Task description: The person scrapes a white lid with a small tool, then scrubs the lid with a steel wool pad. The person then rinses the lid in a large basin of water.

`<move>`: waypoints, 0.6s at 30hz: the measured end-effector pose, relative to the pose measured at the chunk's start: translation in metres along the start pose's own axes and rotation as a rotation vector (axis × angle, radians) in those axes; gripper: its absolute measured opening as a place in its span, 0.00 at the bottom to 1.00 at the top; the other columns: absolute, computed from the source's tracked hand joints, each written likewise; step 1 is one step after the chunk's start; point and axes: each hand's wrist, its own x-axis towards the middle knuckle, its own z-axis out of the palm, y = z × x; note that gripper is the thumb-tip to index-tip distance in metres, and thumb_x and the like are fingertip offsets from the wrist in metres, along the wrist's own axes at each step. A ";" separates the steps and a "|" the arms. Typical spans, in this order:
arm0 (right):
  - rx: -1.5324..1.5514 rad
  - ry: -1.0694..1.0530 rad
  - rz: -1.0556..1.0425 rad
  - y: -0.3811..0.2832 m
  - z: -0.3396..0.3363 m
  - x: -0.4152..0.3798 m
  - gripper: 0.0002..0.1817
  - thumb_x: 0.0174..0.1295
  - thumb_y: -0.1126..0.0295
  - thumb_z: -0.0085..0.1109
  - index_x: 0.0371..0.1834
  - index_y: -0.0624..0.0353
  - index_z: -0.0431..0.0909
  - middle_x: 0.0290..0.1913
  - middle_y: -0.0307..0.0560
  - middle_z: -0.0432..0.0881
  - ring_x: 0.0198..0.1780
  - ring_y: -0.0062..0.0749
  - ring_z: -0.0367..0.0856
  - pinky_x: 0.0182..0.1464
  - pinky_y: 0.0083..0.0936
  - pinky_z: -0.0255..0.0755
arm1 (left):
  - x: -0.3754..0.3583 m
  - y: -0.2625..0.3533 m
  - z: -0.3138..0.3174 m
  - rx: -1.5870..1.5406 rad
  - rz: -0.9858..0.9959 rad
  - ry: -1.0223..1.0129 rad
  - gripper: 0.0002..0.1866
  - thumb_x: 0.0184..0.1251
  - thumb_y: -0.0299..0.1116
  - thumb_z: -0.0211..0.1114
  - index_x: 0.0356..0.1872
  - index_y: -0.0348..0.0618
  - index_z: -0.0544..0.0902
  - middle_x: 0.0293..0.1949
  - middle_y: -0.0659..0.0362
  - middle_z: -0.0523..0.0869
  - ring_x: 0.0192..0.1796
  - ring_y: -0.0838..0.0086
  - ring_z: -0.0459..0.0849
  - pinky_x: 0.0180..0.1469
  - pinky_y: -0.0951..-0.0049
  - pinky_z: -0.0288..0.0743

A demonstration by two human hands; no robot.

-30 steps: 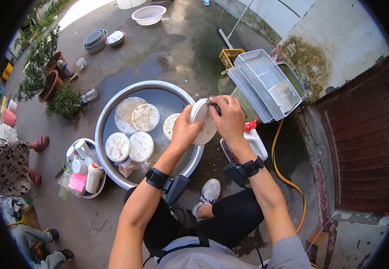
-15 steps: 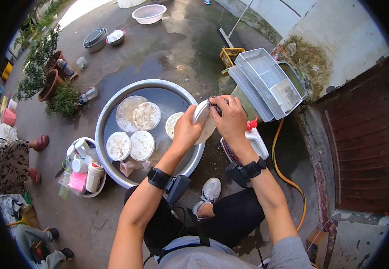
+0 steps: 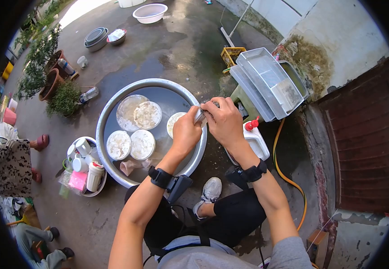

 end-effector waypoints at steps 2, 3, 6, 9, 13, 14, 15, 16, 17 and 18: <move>-0.002 -0.036 -0.141 -0.011 0.001 -0.002 0.08 0.56 0.71 0.66 0.40 0.51 0.85 0.43 0.43 0.82 0.45 0.42 0.80 0.44 0.37 0.77 | 0.001 -0.005 0.002 -0.026 0.032 0.037 0.14 0.59 0.24 0.63 0.48 0.44 0.79 0.34 0.42 0.85 0.42 0.43 0.84 0.42 0.50 0.74; -0.001 -0.036 -0.140 -0.010 0.001 -0.002 0.08 0.56 0.71 0.66 0.40 0.51 0.85 0.43 0.43 0.82 0.45 0.42 0.80 0.44 0.37 0.77 | 0.001 -0.007 0.002 -0.053 0.068 0.074 0.13 0.59 0.23 0.62 0.46 0.43 0.78 0.30 0.42 0.85 0.38 0.43 0.84 0.39 0.47 0.74; 0.045 0.007 -0.064 -0.004 0.007 0.001 0.08 0.55 0.70 0.67 0.39 0.50 0.85 0.43 0.43 0.82 0.45 0.42 0.80 0.44 0.37 0.76 | 0.001 -0.006 0.000 0.017 0.047 0.079 0.12 0.59 0.23 0.62 0.45 0.43 0.79 0.30 0.42 0.84 0.38 0.43 0.84 0.39 0.47 0.73; -0.059 0.007 0.041 0.010 0.006 0.004 0.08 0.56 0.70 0.67 0.39 0.49 0.85 0.43 0.42 0.82 0.45 0.42 0.80 0.44 0.37 0.76 | 0.000 -0.005 0.000 0.055 0.088 0.060 0.12 0.59 0.23 0.62 0.45 0.42 0.78 0.30 0.42 0.85 0.38 0.43 0.84 0.39 0.47 0.74; -0.092 0.024 0.094 0.022 0.007 -0.002 0.09 0.57 0.69 0.67 0.42 0.49 0.84 0.44 0.43 0.81 0.46 0.44 0.79 0.46 0.39 0.76 | 0.000 -0.003 0.002 0.015 0.135 0.064 0.14 0.59 0.24 0.63 0.47 0.43 0.78 0.32 0.41 0.85 0.39 0.43 0.84 0.40 0.48 0.74; -0.094 0.025 0.092 0.025 0.006 -0.002 0.09 0.57 0.69 0.67 0.42 0.49 0.84 0.44 0.43 0.81 0.46 0.44 0.79 0.46 0.39 0.76 | 0.001 -0.001 0.002 -0.012 0.095 0.027 0.15 0.60 0.26 0.65 0.49 0.43 0.78 0.35 0.42 0.86 0.42 0.45 0.85 0.43 0.52 0.76; -0.125 0.018 0.139 0.029 0.005 -0.002 0.11 0.57 0.69 0.68 0.44 0.48 0.83 0.45 0.44 0.81 0.48 0.45 0.79 0.47 0.39 0.76 | 0.002 0.001 0.001 -0.038 0.054 -0.011 0.17 0.61 0.29 0.67 0.51 0.44 0.78 0.38 0.43 0.86 0.45 0.47 0.86 0.46 0.56 0.77; -0.154 0.012 0.184 0.032 0.004 -0.002 0.14 0.57 0.68 0.68 0.46 0.47 0.82 0.47 0.45 0.80 0.49 0.46 0.79 0.48 0.40 0.75 | 0.003 0.000 0.001 -0.039 0.053 -0.007 0.17 0.61 0.29 0.67 0.51 0.44 0.78 0.38 0.43 0.86 0.45 0.47 0.86 0.46 0.56 0.77; -0.150 0.014 0.177 0.034 0.003 -0.002 0.14 0.57 0.68 0.68 0.46 0.47 0.82 0.47 0.45 0.80 0.49 0.46 0.79 0.48 0.40 0.75 | 0.004 -0.003 0.002 -0.091 0.057 -0.013 0.19 0.59 0.28 0.68 0.53 0.42 0.77 0.40 0.44 0.87 0.46 0.51 0.87 0.48 0.59 0.78; -0.126 0.017 0.203 0.037 0.001 -0.003 0.15 0.56 0.68 0.69 0.48 0.47 0.82 0.48 0.46 0.79 0.51 0.47 0.78 0.49 0.41 0.75 | 0.006 -0.005 0.002 -0.142 0.060 -0.020 0.21 0.58 0.27 0.69 0.54 0.41 0.77 0.42 0.46 0.87 0.48 0.55 0.87 0.51 0.62 0.78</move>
